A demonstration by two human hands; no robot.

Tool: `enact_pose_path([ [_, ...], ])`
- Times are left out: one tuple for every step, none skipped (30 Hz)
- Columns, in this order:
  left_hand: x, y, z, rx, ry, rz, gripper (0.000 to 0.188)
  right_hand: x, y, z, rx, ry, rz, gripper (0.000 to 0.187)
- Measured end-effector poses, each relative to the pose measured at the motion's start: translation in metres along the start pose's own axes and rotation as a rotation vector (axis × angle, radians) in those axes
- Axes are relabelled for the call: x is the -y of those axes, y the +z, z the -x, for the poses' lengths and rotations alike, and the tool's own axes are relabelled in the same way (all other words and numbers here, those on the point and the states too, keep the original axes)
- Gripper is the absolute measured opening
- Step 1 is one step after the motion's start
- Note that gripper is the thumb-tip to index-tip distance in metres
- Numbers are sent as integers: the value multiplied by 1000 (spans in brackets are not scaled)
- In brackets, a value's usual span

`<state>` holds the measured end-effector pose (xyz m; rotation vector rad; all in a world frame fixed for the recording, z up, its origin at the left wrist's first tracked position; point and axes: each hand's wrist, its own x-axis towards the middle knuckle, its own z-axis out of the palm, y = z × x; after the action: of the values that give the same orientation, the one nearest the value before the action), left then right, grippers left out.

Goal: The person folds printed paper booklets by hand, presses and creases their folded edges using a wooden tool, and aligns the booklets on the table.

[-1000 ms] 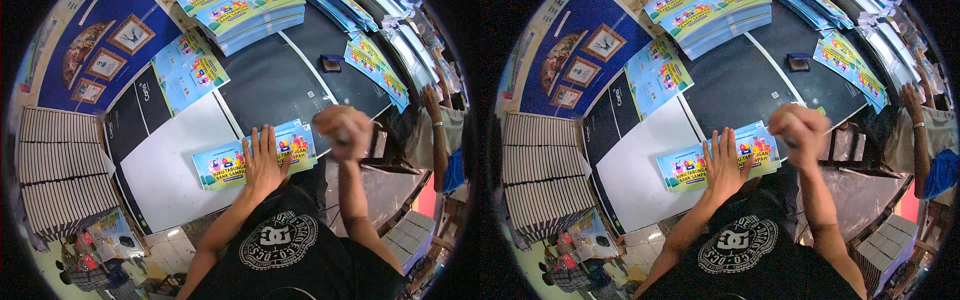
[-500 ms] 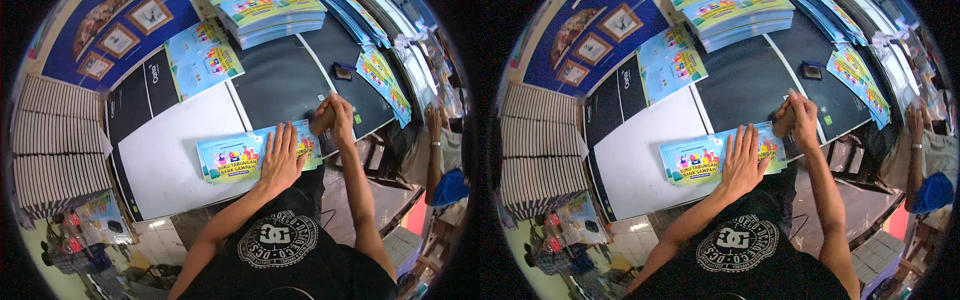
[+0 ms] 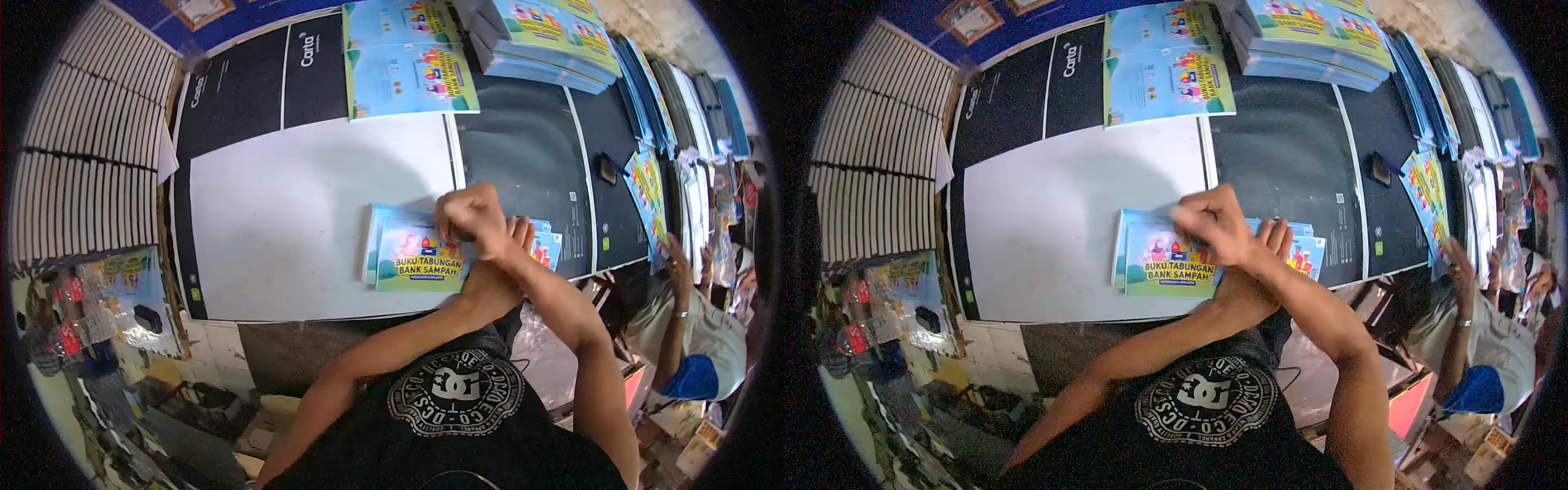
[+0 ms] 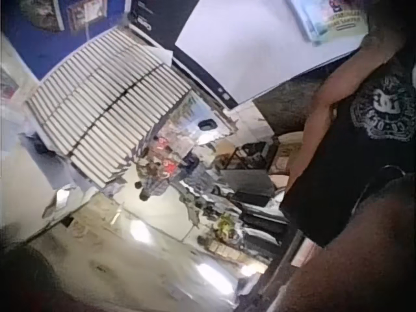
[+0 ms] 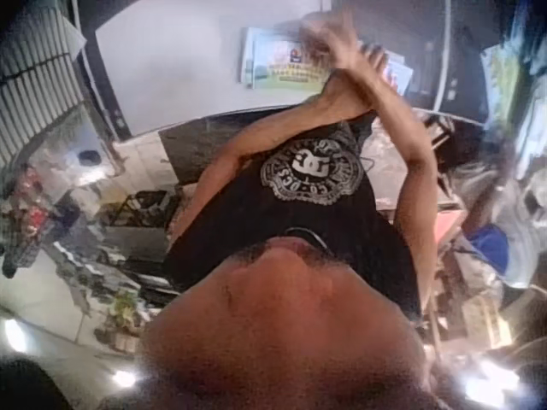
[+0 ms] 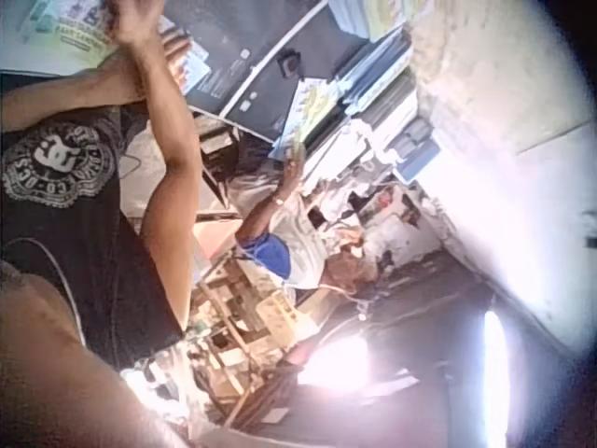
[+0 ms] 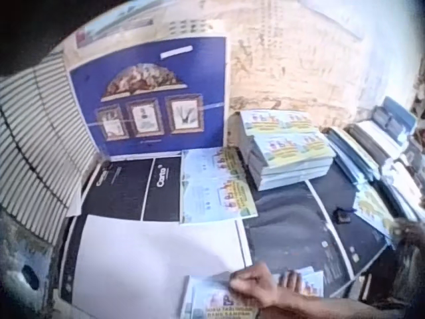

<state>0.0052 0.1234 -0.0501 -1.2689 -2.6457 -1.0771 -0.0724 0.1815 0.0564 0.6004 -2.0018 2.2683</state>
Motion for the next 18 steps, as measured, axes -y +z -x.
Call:
enact_pose_path([
  [2,0,1,83,-34,56,76,-23,0,1,8,86,13,71],
  [3,-3,-2,64,-58,67,76,-41,0,1,24,174,26,69],
  [5,-6,-6,34,9,0,72,-53,-2,0,37,263,41,68],
  [6,-8,-4,9,72,-71,69,-54,-8,-10,60,304,29,64],
  [6,-4,-3,57,-27,156,66,-54,-2,-9,74,258,24,63],
  [6,-3,1,46,-48,167,66,-53,4,-7,83,210,17,62],
  [4,-4,2,81,-51,136,66,-51,6,-11,93,226,22,62],
  [3,-5,3,118,-51,104,66,-46,7,-16,137,263,72,62],
  [4,-4,0,137,-12,12,65,-44,8,-20,179,299,122,62],
  [4,-4,2,139,-16,24,65,-44,11,-22,178,311,124,62],
  [7,-1,2,103,-8,2,65,-48,16,-27,150,307,128,70],
  [7,1,4,68,2,-23,65,-50,20,-31,120,299,131,77],
  [8,2,3,71,12,-56,64,-53,23,-33,111,320,147,80],
  [8,3,2,71,17,-57,64,-55,25,-37,107,316,149,80],
  [8,3,0,64,25,-60,65,-57,26,-42,112,298,138,80],
  [7,6,2,61,29,-65,65,-61,29,-46,118,281,121,81],
  [6,8,2,63,31,-73,65,-71,31,-51,118,268,91,81],
  [4,10,2,29,5,12,66,-78,36,-57,120,257,67,80],
])
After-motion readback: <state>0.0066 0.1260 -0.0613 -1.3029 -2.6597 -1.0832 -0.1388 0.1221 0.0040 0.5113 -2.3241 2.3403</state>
